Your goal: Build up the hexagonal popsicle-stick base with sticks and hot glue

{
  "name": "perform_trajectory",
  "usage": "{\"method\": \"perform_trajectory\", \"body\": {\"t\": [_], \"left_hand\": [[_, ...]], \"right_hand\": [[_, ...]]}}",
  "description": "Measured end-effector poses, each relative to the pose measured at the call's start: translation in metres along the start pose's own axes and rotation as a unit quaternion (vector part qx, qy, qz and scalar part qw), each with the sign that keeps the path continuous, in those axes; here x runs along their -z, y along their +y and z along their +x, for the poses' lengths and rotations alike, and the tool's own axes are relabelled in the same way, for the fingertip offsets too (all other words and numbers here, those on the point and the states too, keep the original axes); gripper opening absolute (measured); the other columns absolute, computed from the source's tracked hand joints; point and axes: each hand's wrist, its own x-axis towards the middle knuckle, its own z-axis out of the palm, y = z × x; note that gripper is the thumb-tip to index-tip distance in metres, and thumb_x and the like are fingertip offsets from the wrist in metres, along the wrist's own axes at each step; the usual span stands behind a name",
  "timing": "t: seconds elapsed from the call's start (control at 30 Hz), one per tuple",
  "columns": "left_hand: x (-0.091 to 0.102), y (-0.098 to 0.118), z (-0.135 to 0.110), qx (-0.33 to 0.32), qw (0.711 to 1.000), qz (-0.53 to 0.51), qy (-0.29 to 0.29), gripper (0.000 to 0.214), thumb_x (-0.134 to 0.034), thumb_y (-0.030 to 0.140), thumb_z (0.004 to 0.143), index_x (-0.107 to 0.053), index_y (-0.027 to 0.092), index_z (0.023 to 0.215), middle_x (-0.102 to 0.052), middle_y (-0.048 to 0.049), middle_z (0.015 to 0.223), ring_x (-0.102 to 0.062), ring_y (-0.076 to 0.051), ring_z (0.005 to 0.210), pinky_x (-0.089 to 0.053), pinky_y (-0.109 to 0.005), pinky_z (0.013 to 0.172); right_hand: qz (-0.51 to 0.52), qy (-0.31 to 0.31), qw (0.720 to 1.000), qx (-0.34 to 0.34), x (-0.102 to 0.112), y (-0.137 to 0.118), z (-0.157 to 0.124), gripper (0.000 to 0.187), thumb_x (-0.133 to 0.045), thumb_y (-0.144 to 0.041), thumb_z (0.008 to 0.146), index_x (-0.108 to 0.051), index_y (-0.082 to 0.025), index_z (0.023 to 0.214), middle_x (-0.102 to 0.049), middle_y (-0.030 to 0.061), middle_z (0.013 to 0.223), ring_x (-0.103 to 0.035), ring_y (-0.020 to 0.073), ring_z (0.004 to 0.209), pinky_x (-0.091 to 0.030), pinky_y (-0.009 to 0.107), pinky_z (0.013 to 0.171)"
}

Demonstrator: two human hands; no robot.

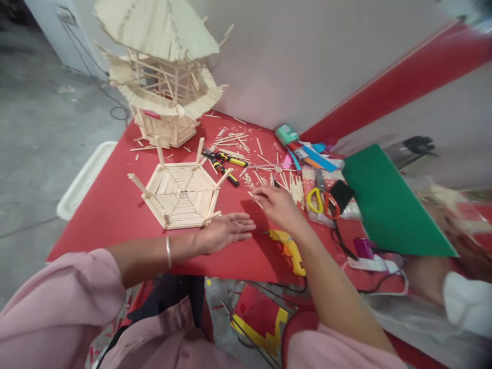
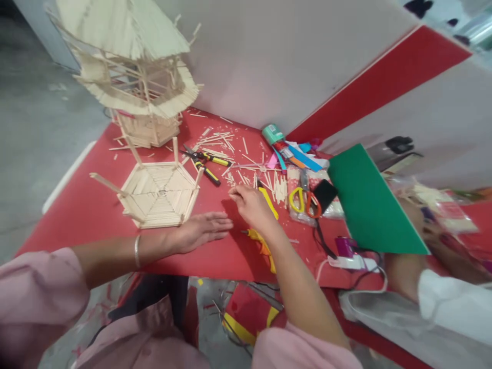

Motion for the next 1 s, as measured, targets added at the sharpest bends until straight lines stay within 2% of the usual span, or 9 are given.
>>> {"method": "perform_trajectory", "body": {"t": [0.2, 0.3, 0.4, 0.53, 0.6, 0.7, 0.8, 0.9, 1.0], "left_hand": [[0.002, -0.001, 0.003, 0.010, 0.996, 0.085, -0.034, 0.014, -0.062, 0.007, 0.090, -0.068, 0.011, 0.101, -0.078, -0.0141, 0.099, -0.076, -0.025, 0.101, -0.046, -0.055, 0.113], [-0.006, -0.002, -0.008, 0.023, 0.990, 0.141, 0.009, 0.014, -0.053, 0.012, 0.098, -0.067, 0.011, 0.099, -0.078, -0.0124, 0.088, -0.077, -0.020, 0.084, -0.059, -0.043, 0.096], [-0.011, -0.007, -0.042, 0.071, 0.984, 0.160, 0.034, 0.019, -0.049, 0.019, 0.102, -0.065, 0.010, 0.100, -0.076, -0.0117, 0.081, -0.075, -0.017, 0.070, -0.062, -0.029, 0.070], [0.001, -0.006, -0.114, 0.097, 0.985, 0.135, 0.039, 0.016, -0.063, 0.026, 0.095, -0.064, 0.011, 0.099, -0.075, -0.0109, 0.081, -0.075, -0.018, 0.066, -0.058, -0.023, 0.054], [0.013, 0.005, -0.149, 0.043, 0.986, 0.136, 0.087, 0.021, -0.070, 0.030, 0.090, -0.065, 0.012, 0.100, -0.071, -0.0060, 0.075, -0.069, -0.015, 0.055, -0.052, -0.021, 0.044], [0.028, 0.037, -0.184, -0.097, 0.960, 0.126, 0.230, 0.021, -0.075, 0.028, 0.083, -0.067, 0.013, 0.095, -0.062, 0.0017, 0.067, -0.052, -0.006, 0.042, -0.035, -0.014, 0.035], [0.033, 0.076, -0.191, -0.204, 0.928, 0.139, 0.279, 0.018, -0.071, 0.029, 0.083, -0.064, 0.014, 0.077, -0.053, 0.0033, 0.060, -0.038, -0.003, 0.039, -0.025, -0.014, 0.035], [0.027, 0.103, -0.177, -0.192, 0.923, 0.198, 0.268, 0.045, -0.065, 0.035, 0.087, -0.043, 0.017, 0.052, -0.031, 0.0061, 0.045, -0.024, -0.004, 0.036, -0.017, -0.017, 0.035], [0.016, 0.113, -0.158, -0.198, 0.906, 0.281, 0.248, 0.055, -0.057, 0.042, 0.094, -0.037, 0.018, 0.048, -0.027, 0.0053, 0.043, -0.023, -0.005, 0.038, -0.017, -0.018, 0.039]], "right_hand": [[0.129, 0.104, 0.986, -0.014, -0.030, -0.042, -0.066, 0.028, -0.050, -0.031, 0.098, -0.075, -0.028, 0.109, -0.076, 0.0097, 0.112, -0.071, 0.0259, 0.105, -0.056, 0.039, 0.092], [0.204, 0.109, 0.972, -0.031, -0.042, -0.061, -0.087, 0.026, -0.053, -0.037, 0.097, -0.076, -0.027, 0.104, -0.077, 0.0095, 0.106, -0.072, 0.0253, 0.100, -0.058, 0.038, 0.089], [0.280, 0.101, 0.954, -0.041, -0.043, -0.073, -0.095, 0.027, -0.059, -0.042, 0.093, -0.079, -0.024, 0.100, -0.078, 0.0085, 0.104, -0.072, 0.0247, 0.096, -0.058, 0.037, 0.084], [0.365, 0.084, 0.921, -0.108, -0.041, -0.076, -0.083, 0.035, -0.070, -0.047, 0.084, -0.080, -0.022, 0.105, -0.079, 0.0075, 0.098, -0.068, 0.0199, 0.077, -0.055, 0.033, 0.069], [0.413, 0.069, 0.897, -0.140, -0.045, -0.076, -0.069, 0.040, -0.077, -0.050, 0.076, -0.080, -0.021, 0.103, -0.077, 0.0059, 0.088, -0.062, 0.0164, 0.066, -0.051, 0.030, 0.060], [0.482, 0.036, 0.863, -0.147, -0.058, -0.081, -0.044, 0.040, -0.084, -0.049, 0.067, -0.080, -0.021, 0.094, -0.073, 0.0021, 0.077, -0.056, 0.0124, 0.059, -0.045, 0.026, 0.053], [0.532, 0.009, 0.833, -0.153, -0.071, -0.091, -0.021, 0.039, -0.086, -0.045, 0.062, -0.078, -0.020, 0.092, -0.073, 0.0001, 0.076, -0.055, 0.0099, 0.056, -0.042, 0.024, 0.051], [0.550, -0.017, 0.819, -0.162, -0.081, -0.099, -0.002, 0.042, -0.088, -0.044, 0.059, -0.077, -0.019, 0.091, -0.073, 0.0002, 0.076, -0.059, 0.0110, 0.058, -0.045, 0.024, 0.053], [0.551, -0.043, 0.821, -0.143, -0.088, -0.102, 0.013, 0.043, -0.088, -0.045, 0.059, -0.077, -0.019, 0.091, -0.076, 0.0026, 0.083, -0.066, 0.0148, 0.067, -0.051, 0.027, 0.060]]}}
